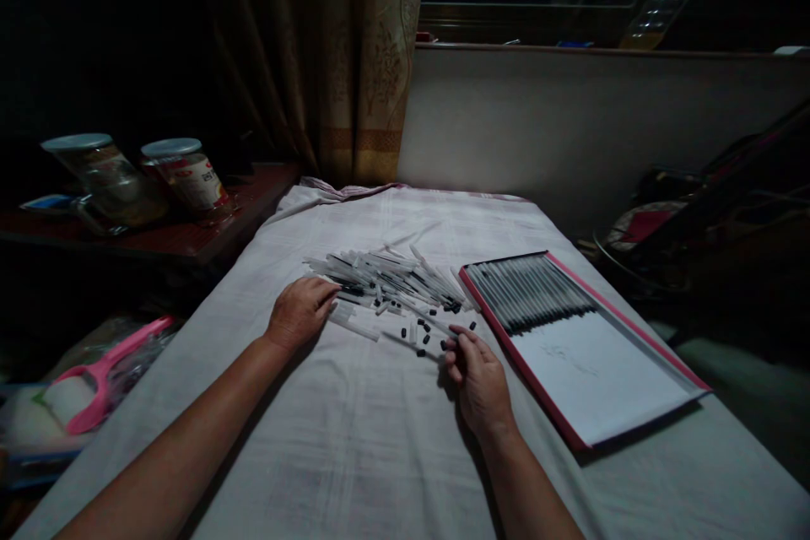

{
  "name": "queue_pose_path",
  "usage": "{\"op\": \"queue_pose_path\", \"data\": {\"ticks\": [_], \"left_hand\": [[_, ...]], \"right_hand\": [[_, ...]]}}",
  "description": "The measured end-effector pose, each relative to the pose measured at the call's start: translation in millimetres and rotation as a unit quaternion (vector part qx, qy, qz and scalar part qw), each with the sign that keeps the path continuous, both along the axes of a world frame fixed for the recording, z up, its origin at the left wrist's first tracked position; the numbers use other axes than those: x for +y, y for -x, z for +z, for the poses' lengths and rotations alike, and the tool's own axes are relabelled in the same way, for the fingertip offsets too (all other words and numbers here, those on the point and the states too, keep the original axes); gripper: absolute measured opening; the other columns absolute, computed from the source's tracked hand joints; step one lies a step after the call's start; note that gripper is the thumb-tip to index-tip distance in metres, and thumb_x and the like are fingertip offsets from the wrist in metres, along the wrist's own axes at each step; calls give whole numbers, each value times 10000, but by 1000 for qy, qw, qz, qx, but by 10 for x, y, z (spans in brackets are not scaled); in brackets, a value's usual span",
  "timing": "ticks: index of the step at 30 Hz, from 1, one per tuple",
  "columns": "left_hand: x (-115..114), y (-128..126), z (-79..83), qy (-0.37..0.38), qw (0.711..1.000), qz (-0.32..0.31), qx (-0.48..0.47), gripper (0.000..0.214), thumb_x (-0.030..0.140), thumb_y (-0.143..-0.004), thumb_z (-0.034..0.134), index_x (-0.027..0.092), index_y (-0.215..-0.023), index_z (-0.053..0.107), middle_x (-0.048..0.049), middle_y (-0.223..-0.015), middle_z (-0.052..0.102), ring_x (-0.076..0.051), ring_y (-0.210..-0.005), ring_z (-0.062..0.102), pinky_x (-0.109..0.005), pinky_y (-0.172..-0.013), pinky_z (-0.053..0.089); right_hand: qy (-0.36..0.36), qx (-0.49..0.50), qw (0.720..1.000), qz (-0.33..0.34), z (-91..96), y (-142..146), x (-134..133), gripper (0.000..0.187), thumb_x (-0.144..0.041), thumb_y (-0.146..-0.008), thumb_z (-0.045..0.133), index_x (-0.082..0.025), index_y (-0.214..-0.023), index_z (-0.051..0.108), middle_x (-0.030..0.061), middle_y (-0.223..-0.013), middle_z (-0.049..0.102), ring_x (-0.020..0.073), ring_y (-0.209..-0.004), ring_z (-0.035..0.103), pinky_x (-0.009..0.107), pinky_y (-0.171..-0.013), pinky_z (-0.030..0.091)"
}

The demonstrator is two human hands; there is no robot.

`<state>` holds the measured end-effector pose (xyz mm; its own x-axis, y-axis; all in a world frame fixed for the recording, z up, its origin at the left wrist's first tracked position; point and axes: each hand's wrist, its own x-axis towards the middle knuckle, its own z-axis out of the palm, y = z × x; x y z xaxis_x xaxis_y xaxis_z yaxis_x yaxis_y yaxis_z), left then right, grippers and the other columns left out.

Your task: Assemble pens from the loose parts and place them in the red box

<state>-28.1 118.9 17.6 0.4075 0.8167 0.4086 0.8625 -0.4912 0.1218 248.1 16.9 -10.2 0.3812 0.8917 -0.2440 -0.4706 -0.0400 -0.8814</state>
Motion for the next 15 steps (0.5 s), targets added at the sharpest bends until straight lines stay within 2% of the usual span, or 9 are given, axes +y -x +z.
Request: {"op": "queue_pose_path", "data": {"ticks": [5, 9, 12, 15], "left_hand": [[-306, -443, -101, 32, 996, -77, -29, 176, 247, -890, 590, 213, -1011, 712, -63, -988, 716, -226, -915, 616, -350, -794, 471], [-402, -686, -141, 32, 994, -91, -43, 164, 265, -900, 592, 217, -1001, 711, -55, -974, 710, -222, -912, 604, -351, -799, 458], [-314, -565, -117, 14, 997, -60, -39, 178, 254, -910, 563, 220, -1002, 712, -58, -982, 710, -227, -914, 605, -353, -801, 456], [-155, -250, -61, -6, 999, 34, -35, 219, 257, -913, 529, 213, -1029, 710, -77, -1012, 710, -251, -973, 608, -367, -851, 457]], "right_hand": [[15, 94, 995, -28, 27, -90, 35, 385, -383, -560, 848, -199, -854, 681, -35, -651, 633, 51, -484, 548, 96, -338, 342], [24, 125, 991, -34, 49, -103, 35, 386, -359, -541, 861, -196, -844, 685, -39, -651, 632, 49, -493, 547, 93, -345, 365], [29, 133, 990, -36, 44, -108, 35, 363, -345, -553, 855, -194, -835, 684, -33, -650, 637, 63, -484, 551, 108, -327, 364], [24, 129, 991, -28, 23, -120, 39, 347, -334, -569, 845, -195, -842, 681, -33, -655, 645, 65, -488, 561, 110, -335, 374]]}}
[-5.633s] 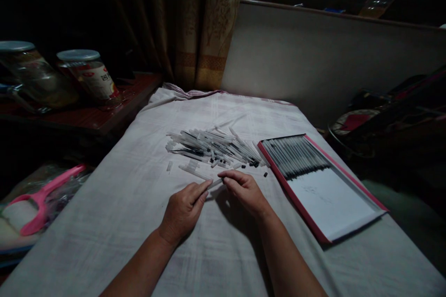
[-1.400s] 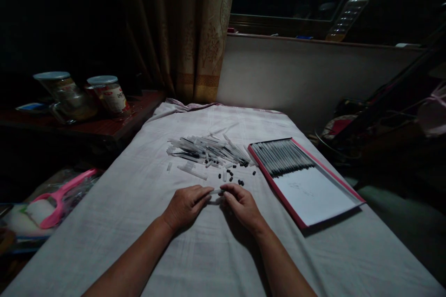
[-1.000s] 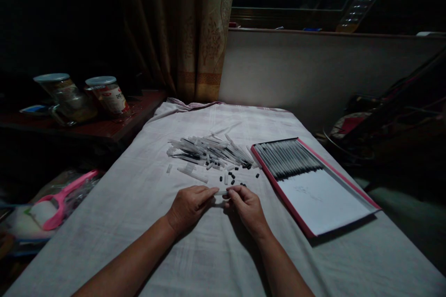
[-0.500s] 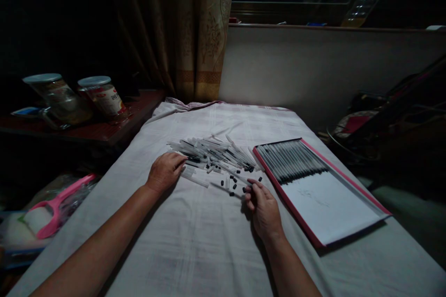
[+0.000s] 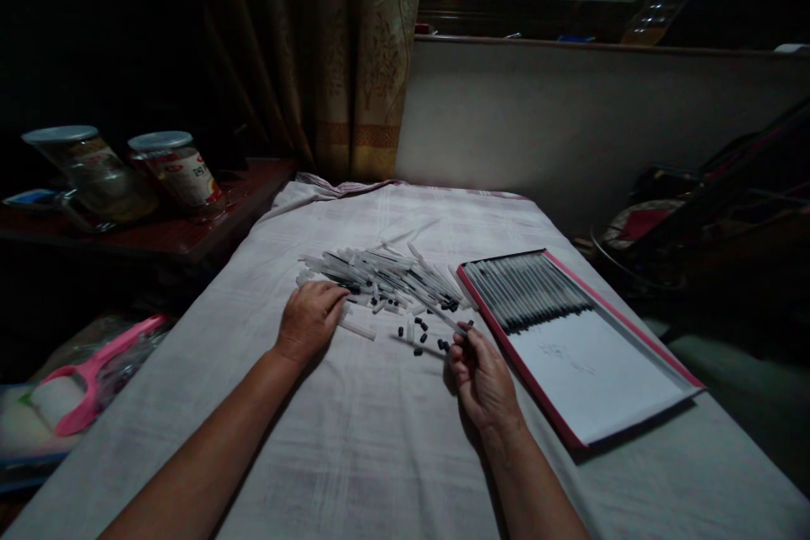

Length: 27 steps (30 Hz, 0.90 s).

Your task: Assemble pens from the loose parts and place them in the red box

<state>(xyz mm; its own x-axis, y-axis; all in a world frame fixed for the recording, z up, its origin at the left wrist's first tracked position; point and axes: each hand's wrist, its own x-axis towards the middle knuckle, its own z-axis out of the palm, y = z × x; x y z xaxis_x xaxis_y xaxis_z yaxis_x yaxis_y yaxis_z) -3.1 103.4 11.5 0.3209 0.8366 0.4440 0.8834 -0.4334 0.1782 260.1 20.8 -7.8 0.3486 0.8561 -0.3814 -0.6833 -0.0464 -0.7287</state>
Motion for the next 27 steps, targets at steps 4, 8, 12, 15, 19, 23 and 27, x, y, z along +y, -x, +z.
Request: {"op": "queue_pose_path", "data": {"ticks": [4, 8, 12, 15, 19, 23, 27], "left_hand": [[223, 429, 48, 48, 986, 158, 18, 314, 312, -909, 494, 173, -1111, 690, -116, -1096, 686, -273, -1027, 607, -362, -895, 460], [404, 656, 44, 153, 977, 146, 44, 385, 285, -906, 451, 234, -1226, 660, -89, -1113, 675, -245, -1006, 632, -312, -832, 482], [502, 740, 30, 167, 977, 123, 47, 379, 271, -867, 498, 252, -1194, 687, -70, -1067, 687, -225, -968, 647, -285, -814, 486], [506, 773, -4, 161, 978, 122, 41, 377, 294, -864, 504, 237, -1188, 689, -76, -1093, 675, -227, -968, 645, -296, -833, 486], [468, 810, -87, 124, 987, 97, 25, 352, 339, -890, 480, 208, -1143, 688, -88, -1139, 673, -244, -1024, 628, -329, -876, 483], [463, 830, -108, 112, 990, 86, 25, 319, 338, -894, 473, 211, -1107, 674, -88, -1140, 682, -258, -1077, 607, -353, -918, 469], [490, 822, -24, 130, 988, 64, 44, 309, 333, -871, 487, 232, -1095, 674, -81, -1148, 660, -251, -1051, 611, -332, -865, 482]], "right_hand": [[-9, -4, 1000, 8, -15, -10, 3, 337, -324, -587, 842, -192, -855, 685, -29, -674, 662, 58, -507, 570, 103, -376, 406], [-4, 6, 1000, 14, 8, -8, 1, 326, -294, -578, 842, -177, -847, 701, -9, -668, 671, 66, -514, 573, 113, -395, 423], [-3, 13, 1000, 19, 26, -5, -4, 330, -285, -573, 843, -176, -853, 707, -5, -662, 672, 69, -517, 575, 114, -398, 420], [-7, 15, 999, 28, 20, -8, -8, 361, -298, -558, 861, -170, -857, 704, -7, -660, 672, 63, -525, 577, 106, -414, 428], [-10, 8, 999, 31, 7, -10, -9, 375, -339, -554, 873, -171, -836, 693, -24, -634, 654, 54, -509, 565, 104, -410, 424], [-4, 14, 999, 33, 15, -10, -7, 426, -395, -519, 893, -172, -811, 678, -40, -592, 627, 47, -461, 529, 102, -364, 377], [-3, 3, 999, 40, 34, -10, -11, 445, -417, -528, 892, -182, -824, 656, -57, -557, 603, 42, -426, 497, 97, -334, 330]]}}
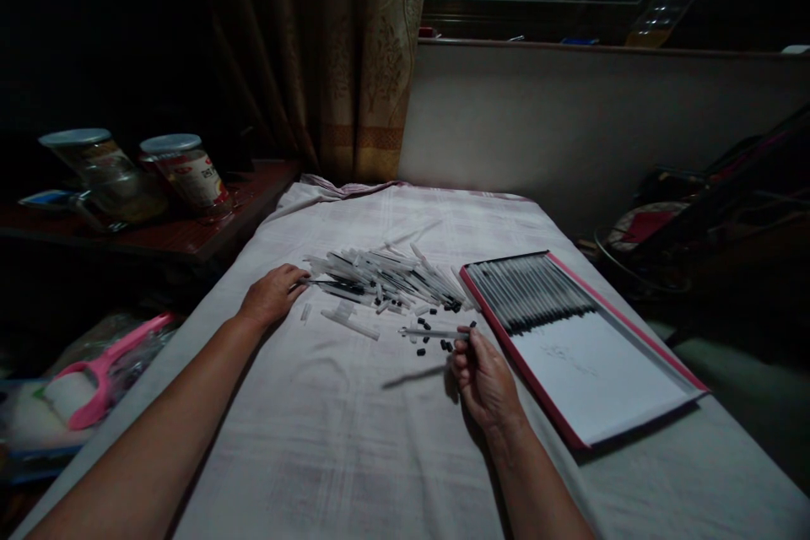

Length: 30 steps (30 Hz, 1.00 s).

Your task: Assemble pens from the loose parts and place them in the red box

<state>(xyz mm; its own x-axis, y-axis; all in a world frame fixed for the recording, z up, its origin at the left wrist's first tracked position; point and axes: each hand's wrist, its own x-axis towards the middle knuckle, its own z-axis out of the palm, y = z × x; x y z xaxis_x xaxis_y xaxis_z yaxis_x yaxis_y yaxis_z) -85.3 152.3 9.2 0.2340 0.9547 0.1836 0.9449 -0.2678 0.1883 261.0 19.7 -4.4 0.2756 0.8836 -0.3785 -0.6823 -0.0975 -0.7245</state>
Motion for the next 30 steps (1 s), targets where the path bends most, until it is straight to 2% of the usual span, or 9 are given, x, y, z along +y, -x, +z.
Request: {"op": "queue_pose_path", "data": {"ticks": [7, 10, 13, 15, 17, 18, 21, 24, 30], "left_hand": [[-3, 112, 53, 12, 995, 52, -88, 220, 390, -791, 563, 220, -887, 664, -80, -954, 686, -266, -931, 622, -348, -817, 477], [-114, 158, 47, -3, 987, 102, -125, 283, 387, -810, 521, 198, -975, 651, -97, -941, 696, -264, -884, 632, -355, -777, 489], [-413, -29, 32, -3, 970, 126, -209, 365, 425, -857, 449, 196, -1074, 633, -84, -984, 693, -202, -827, 641, -288, -693, 504], [-689, -295, 12, 105, 893, 111, -423, 445, 521, -801, 552, 191, -1087, 636, -26, -774, 648, -151, -620, 591, -243, -542, 463], [-949, -594, -5, 224, 800, 85, -550, 549, 585, -723, 657, 197, -1111, 633, 46, -592, 530, -107, -473, 493, -208, -444, 388], [-1052, -726, -10, 259, 766, 79, -583, 577, 586, -673, 715, 194, -1090, 642, 59, -573, 510, -91, -454, 471, -190, -425, 357], [-1214, -969, -8, 302, 715, 79, -626, 576, 573, -598, 788, 172, -995, 678, 73, -520, 470, -63, -429, 432, -164, -412, 290], [-1222, -1007, -1, 321, 708, 76, -625, 574, 560, -574, 805, 168, -977, 687, 65, -520, 485, -67, -443, 447, -169, -424, 288], [-1207, -980, -29, 319, 736, 57, -594, 507, 539, -633, 765, 176, -979, 693, 50, -530, 511, -78, -459, 436, -195, -442, 299]], "right_hand": [[-16, -23, 1000, 14, 9, 17, -13, 394, -340, -555, 859, -174, -855, 665, -16, -632, 655, 60, -472, 537, 117, -375, 375], [-26, -42, 998, 25, 21, 37, -23, 373, -329, -574, 836, -174, -876, 683, -6, -657, 658, 67, -502, 544, 125, -396, 388], [-20, -70, 997, 38, 40, 81, -40, 380, -382, -564, 839, -168, -844, 696, -15, -630, 629, 59, -478, 508, 132, -386, 364], [-8, -101, 994, 47, 50, 122, -58, 402, -435, -545, 846, -166, -803, 697, -34, -583, 592, 48, -442, 464, 132, -372, 332], [0, -134, 989, 56, 52, 160, -79, 429, -479, -533, 849, -164, -784, 703, -45, -549, 559, 45, -436, 445, 136, -383, 332], [-1, -148, 987, 60, 50, 175, -89, 443, -499, -530, 848, -162, -780, 709, -48, -538, 547, 47, -443, 444, 140, -395, 342], [-7, -178, 982, 69, 43, 196, -113, 468, -547, -532, 838, -166, -777, 722, -50, -524, 526, 57, -462, 443, 154, -418, 367], [-12, -192, 979, 73, 44, 199, -120, 460, -560, -542, 829, -176, -772, 725, -51, -523, 515, 62, -459, 431, 162, -415, 358], [-33, -223, 970, 87, 32, 222, -112, 421, -544, -594, 803, -171, -772, 724, -48, -515, 507, 76, -468, 421, 183, -424, 326]]}}
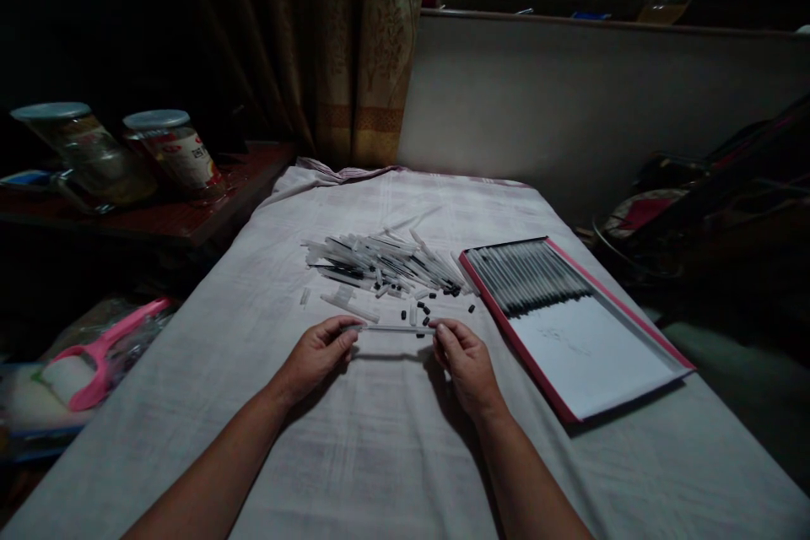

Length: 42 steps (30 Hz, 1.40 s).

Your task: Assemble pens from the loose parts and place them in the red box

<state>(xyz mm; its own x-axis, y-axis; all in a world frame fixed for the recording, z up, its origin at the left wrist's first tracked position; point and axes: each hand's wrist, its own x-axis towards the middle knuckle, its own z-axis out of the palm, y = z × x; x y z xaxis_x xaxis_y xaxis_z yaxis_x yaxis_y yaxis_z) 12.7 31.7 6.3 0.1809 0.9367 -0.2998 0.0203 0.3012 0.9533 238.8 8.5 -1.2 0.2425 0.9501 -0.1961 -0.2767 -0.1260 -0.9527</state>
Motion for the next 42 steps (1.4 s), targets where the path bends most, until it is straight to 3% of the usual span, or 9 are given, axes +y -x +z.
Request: {"op": "queue_pose_path", "data": {"ticks": [8, 11, 15, 24, 31, 34, 37, 39, 42], "left_hand": [[-27, -23, -63, -56, 997, -31, 48, 365, 447, -705, 727, 170, -942, 720, 26, -570, 549, -96, -506, 451, -216, -484, 338], [-40, -49, -77, -68, 994, -62, 62, 314, 412, -735, 697, 157, -913, 731, 2, -613, 595, -106, -533, 483, -220, -503, 362], [-45, -55, -73, -91, 986, -103, 97, 267, 375, -753, 673, 167, -896, 757, -24, -660, 653, -138, -601, 550, -234, -553, 408], [-28, -40, -38, -68, 989, -105, 82, 294, 394, -747, 671, 151, -895, 746, -21, -645, 638, -120, -542, 515, -226, -515, 397], [-7, -47, -81, -99, 989, -76, 82, 299, 389, -734, 697, 175, -939, 736, -11, -694, 629, -128, -607, 534, -226, -547, 406], [4, -37, -137, -92, 993, -49, 45, 411, 398, -732, 711, 190, -1085, 694, -4, -717, 611, -122, -613, 543, -228, -561, 428], [9, -38, -172, -90, 995, -36, 33, 452, 409, -719, 723, 198, -1116, 677, -9, -757, 605, -125, -630, 568, -233, -569, 450], [5, -45, -177, -90, 995, -26, 39, 441, 417, -726, 713, 193, -1104, 678, -8, -747, 601, -120, -607, 564, -233, -556, 449], [-2, -53, -167, -88, 995, -8, 40, 415, 435, -736, 694, 180, -1063, 684, -13, -731, 615, -121, -580, 561, -243, -545, 454]], "right_hand": [[-34, -114, 991, 67, -39, -62, -25, 310, -451, -709, 728, -175, -851, 746, -37, -543, 555, 101, -494, 460, 218, -477, 355], [-59, -212, 965, 143, -6, -112, -38, 199, -360, -741, 696, -196, -830, 766, 21, -713, 698, 163, -664, 609, 266, -626, 457], [-86, -310, 919, 226, 33, -121, -47, 182, -288, -820, 605, -218, -820, 772, 40, -797, 741, 203, -768, 659, 298, -720, 477], [-122, -350, 904, 212, -39, -56, -55, 191, -258, -852, 570, -222, -841, 757, 32, -785, 729, 188, -748, 645, 291, -716, 467], [-125, -400, 877, 234, 126, -38, -120, 192, -246, -842, 576, -224, -866, 765, 41, -828, 727, 185, -781, 649, 283, -724, 469], [-139, -420, 880, 175, 216, -232, -64, 169, -282, -811, 608, -238, -815, 772, 36, -791, 722, 189, -749, 641, 286, -701, 473], [-114, -430, 895, -24, 309, -706, 159, 245, -392, -794, 601, -230, -843, 779, 56, -838, 748, 235, -796, 658, 327, -727, 497], [-23, -483, 862, -154, 362, -1084, 364, 315, -395, -803, 567, -201, -921, 785, 87, -917, 762, 265, -872, 668, 335, -746, 497], [168, -604, 762, -164, 384, -1493, 645, 374, -402, -847, 509, -215, -1024, 779, 101, -1012, 758, 282, -922, 674, 324, -700, 480]]}}
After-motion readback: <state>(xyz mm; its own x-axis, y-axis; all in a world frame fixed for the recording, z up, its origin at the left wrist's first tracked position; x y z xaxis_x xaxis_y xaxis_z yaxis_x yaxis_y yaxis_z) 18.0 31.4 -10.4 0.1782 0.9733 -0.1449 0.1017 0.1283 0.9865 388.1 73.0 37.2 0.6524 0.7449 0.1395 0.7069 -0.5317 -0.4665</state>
